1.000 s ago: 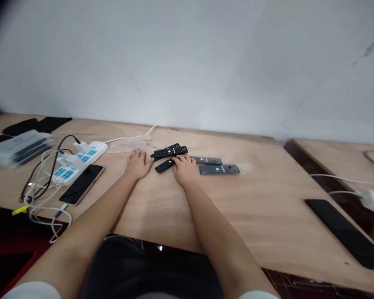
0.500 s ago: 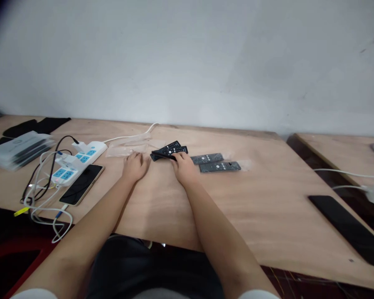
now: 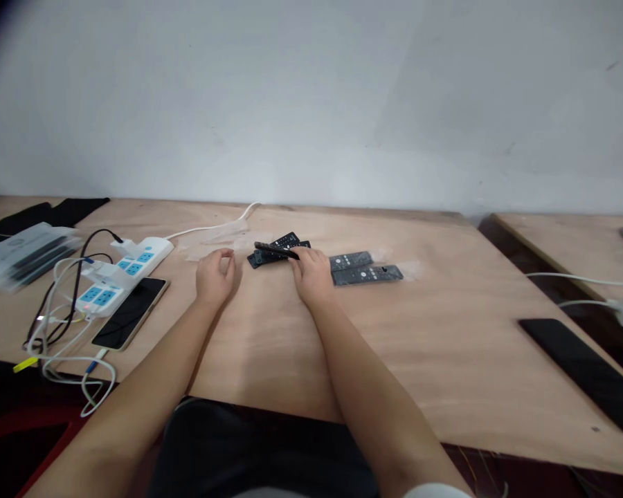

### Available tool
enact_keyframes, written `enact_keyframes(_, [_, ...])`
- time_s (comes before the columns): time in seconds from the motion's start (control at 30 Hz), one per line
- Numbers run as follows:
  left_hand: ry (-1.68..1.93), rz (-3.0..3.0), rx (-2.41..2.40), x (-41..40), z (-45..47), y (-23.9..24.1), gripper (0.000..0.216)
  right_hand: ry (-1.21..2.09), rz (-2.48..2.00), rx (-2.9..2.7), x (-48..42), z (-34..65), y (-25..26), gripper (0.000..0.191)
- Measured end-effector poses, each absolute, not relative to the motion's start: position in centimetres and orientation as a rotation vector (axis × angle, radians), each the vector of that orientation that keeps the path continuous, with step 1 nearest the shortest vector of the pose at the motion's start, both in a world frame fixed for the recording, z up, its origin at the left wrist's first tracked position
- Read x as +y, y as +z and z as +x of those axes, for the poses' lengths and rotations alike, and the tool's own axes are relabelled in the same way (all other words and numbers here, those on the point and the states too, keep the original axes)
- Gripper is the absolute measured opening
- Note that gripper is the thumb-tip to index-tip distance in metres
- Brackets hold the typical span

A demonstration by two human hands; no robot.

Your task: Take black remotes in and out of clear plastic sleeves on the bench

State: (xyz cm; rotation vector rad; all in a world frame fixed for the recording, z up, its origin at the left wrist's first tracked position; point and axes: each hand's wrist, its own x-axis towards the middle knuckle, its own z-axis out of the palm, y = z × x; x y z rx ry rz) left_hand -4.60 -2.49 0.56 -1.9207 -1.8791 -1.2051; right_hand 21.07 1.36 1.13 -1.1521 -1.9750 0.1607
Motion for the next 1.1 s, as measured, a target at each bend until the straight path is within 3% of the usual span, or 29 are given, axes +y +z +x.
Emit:
enact_keyframes(0.17, [-1.239, -1.965, -1.864, -2.7, -4.1, 0.7, 0.03, 0.079, -1.237, -2.004, 1.1, 21.0, 1.3, 0.037])
enact_keyframes(0.63, [-1.243, -2.203, -1.77, -3.1, -2.6, 1.1, 0.018, 0.152, -1.151, -2.119, 0.7, 20.6, 1.4, 0.034])
enact_keyframes(0.8, [-1.129, -2.394, -1.712, -2.9, -2.6, 0.6, 0.039, 0.147, -1.102, -2.18, 0.4, 20.2, 1.3, 0.03])
enact_keyframes(1.1, [-1.023, -2.379, -1.607, -2.8, -2.5, 0.2, 0.025, 0.195, -0.991, -2.104, 0.0, 19.3, 1.2, 0.028])
